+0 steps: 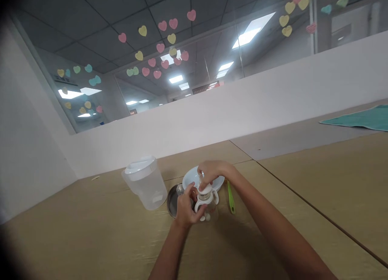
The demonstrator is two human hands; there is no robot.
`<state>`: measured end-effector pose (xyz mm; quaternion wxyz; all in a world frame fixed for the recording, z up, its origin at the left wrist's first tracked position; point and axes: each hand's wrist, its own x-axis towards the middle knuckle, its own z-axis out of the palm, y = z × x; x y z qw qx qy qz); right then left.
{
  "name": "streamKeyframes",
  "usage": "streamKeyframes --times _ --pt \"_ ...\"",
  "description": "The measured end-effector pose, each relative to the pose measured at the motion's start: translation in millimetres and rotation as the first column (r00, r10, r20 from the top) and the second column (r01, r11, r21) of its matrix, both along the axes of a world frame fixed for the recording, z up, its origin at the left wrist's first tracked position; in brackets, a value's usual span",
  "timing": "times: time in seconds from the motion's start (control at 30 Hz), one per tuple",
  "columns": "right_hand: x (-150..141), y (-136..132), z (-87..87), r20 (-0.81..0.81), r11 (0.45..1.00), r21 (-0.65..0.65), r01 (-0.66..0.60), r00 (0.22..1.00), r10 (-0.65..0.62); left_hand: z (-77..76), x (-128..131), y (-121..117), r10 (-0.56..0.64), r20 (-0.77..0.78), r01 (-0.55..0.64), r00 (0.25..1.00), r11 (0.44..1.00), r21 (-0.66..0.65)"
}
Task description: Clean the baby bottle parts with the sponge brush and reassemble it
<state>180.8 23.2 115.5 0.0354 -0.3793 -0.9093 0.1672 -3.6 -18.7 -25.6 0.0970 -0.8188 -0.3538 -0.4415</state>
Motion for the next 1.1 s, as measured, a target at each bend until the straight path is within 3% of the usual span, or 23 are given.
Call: streamKeyframes --times 0.13,0.37,0.47,0.6,0.87,1.1 --pt "3 -2 2.7 0.000 0.998 0.062 -0.021 1.000 0.021 1.1 0 -1 0.027 -0.003 -0.027 1.000 0.999 -0.028" --pt "3 -7 2.2 -0.059 0.994 0.014 -0.106 0.993 0.107 2.1 0 -1 0.050 -0.022 -0.053 0.998 0.986 -0.155" --pt "-1 -11 0.8 -0.092 0.986 0.015 -0.166 0.982 0.167 3.5 1 -3 0.059 -0.020 -0.061 0.998 0.986 -0.152" --pt "-7 -16 0.0 -0.078 0.989 0.020 -0.146 0.986 0.147 5.1 2 -4 0.062 -0.009 -0.063 0.998 0.990 -0.127" --pt "-9 -24 0.0 -0.010 0.976 0.149 -0.161 0.986 0.164 2.6 4 -4 0.066 -0.024 -0.069 0.998 0.988 -0.137" --pt "-16 -23 -4.5 0.030 0.989 0.125 0.074 0.996 -0.079 2.7 10 -6 0.073 -0.048 -0.082 0.996 0.974 -0.209"
